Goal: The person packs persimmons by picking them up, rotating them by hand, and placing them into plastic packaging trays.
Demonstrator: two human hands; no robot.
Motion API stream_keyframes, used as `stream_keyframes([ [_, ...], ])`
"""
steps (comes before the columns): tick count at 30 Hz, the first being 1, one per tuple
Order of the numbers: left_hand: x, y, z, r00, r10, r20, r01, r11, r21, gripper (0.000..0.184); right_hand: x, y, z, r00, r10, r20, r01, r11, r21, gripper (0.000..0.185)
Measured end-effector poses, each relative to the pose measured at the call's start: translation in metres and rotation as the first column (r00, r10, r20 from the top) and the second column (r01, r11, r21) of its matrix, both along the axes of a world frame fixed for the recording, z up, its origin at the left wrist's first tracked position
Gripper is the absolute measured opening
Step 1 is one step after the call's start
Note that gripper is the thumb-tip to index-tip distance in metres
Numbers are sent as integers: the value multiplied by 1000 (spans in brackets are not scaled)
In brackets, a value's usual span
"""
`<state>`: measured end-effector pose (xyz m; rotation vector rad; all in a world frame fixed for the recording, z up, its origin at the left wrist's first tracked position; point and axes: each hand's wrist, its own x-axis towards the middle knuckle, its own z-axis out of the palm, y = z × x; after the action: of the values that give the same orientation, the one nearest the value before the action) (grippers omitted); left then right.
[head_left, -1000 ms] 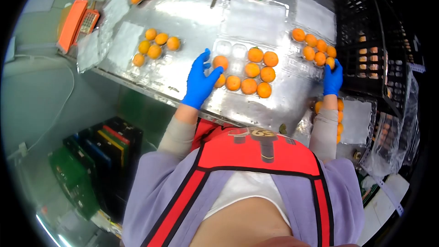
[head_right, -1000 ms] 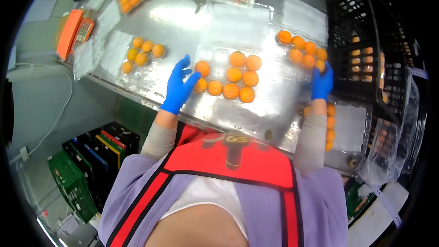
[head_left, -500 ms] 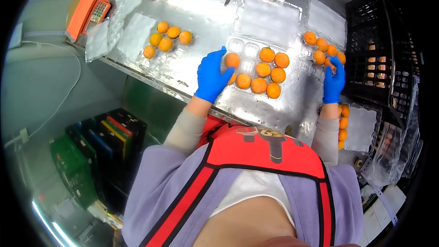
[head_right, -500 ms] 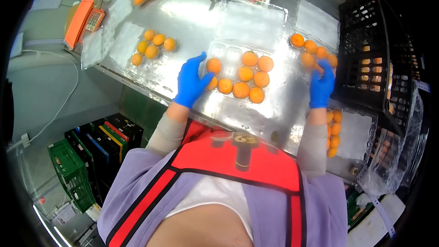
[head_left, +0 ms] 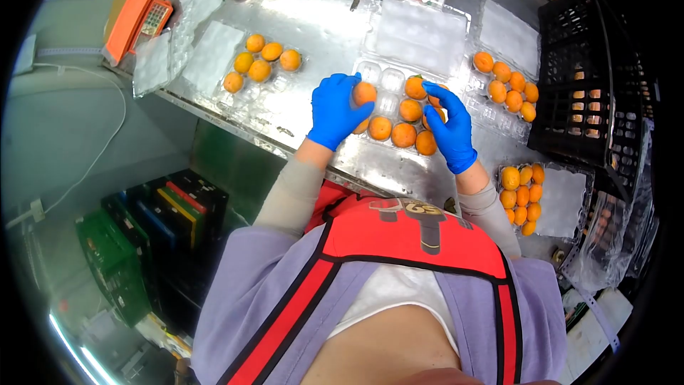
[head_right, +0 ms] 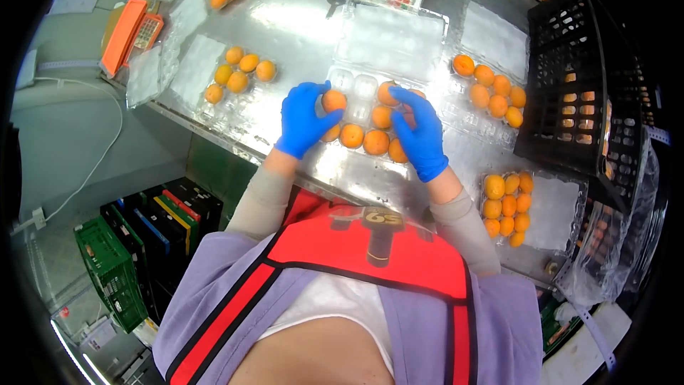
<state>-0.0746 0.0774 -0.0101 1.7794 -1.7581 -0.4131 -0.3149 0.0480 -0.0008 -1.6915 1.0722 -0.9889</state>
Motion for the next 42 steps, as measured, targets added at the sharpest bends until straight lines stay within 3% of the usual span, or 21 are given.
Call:
stream_keyframes([
  [1,0,2,7,1000,-3,-2,3,1000,2,49,2,2,3,997,20,70,-29,992,126,43],
  [2,-1,4,15,993,-56,-102,46,995,-94,49,6,1,9,998,18,68,-26,992,127,43],
  [4,-4,7,39,974,-117,-194,79,978,-193,50,17,0,25,923,34,384,-222,861,457,54],
  [5,-7,8,51,965,-168,-203,115,962,-248,51,21,-1,31,923,34,384,-222,861,457,54],
  [7,-9,9,67,954,-218,-207,149,941,-305,51,30,-1,43,857,112,502,-403,754,519,62],
  [13,-11,8,71,922,-360,-145,288,885,-365,68,43,2,66,874,156,460,-346,864,366,78],
  [14,-15,12,67,832,-327,-447,204,931,-302,72,44,3,66,889,138,437,-291,907,306,81],
  [15,-17,14,63,664,-251,-705,142,967,-211,76,45,4,66,889,139,437,-291,906,306,81],
  [16,-18,14,59,664,-251,-705,142,967,-211,76,46,5,66,884,148,443,-262,942,208,83],
  [18,-19,14,55,250,-104,-963,230,972,-45,83,48,8,66,880,159,448,-230,967,108,84],
  [19,-21,14,56,250,-104,-963,230,972,-45,83,49,9,66,884,156,441,-203,977,61,86],
  [22,-31,16,59,-107,24,-994,399,917,-21,84,47,10,63,909,153,387,-157,987,-23,85],
  [25,-33,16,61,-210,62,-976,444,895,-39,80,45,12,56,941,143,307,-112,987,-115,81],
  [27,-35,15,63,-178,55,-983,428,903,-27,79,43,10,54,952,133,277,-88,981,-171,78],
  [29,-35,15,64,-145,48,-988,411,911,-16,78,40,5,53,970,219,103,-170,919,-356,73],
  [33,-29,16,66,33,-64,-997,313,948,-51,77,43,7,64,980,188,71,-149,916,-373,80],
  [35,-27,16,69,107,-114,-988,271,959,-82,75,46,7,67,919,199,339,-134,970,-204,93],
  [37,-26,16,73,393,-265,-880,152,963,-222,84,42,5,68,918,196,345,-161,979,-127,103],
  [40,-20,16,74,509,-313,-802,175,950,-260,79,40,3,68,910,216,355,-223,975,-20,104],
  [42,-18,16,77,567,-330,-754,183,944,-275,77,42,4,68,807,238,540,-377,912,162,99],
])
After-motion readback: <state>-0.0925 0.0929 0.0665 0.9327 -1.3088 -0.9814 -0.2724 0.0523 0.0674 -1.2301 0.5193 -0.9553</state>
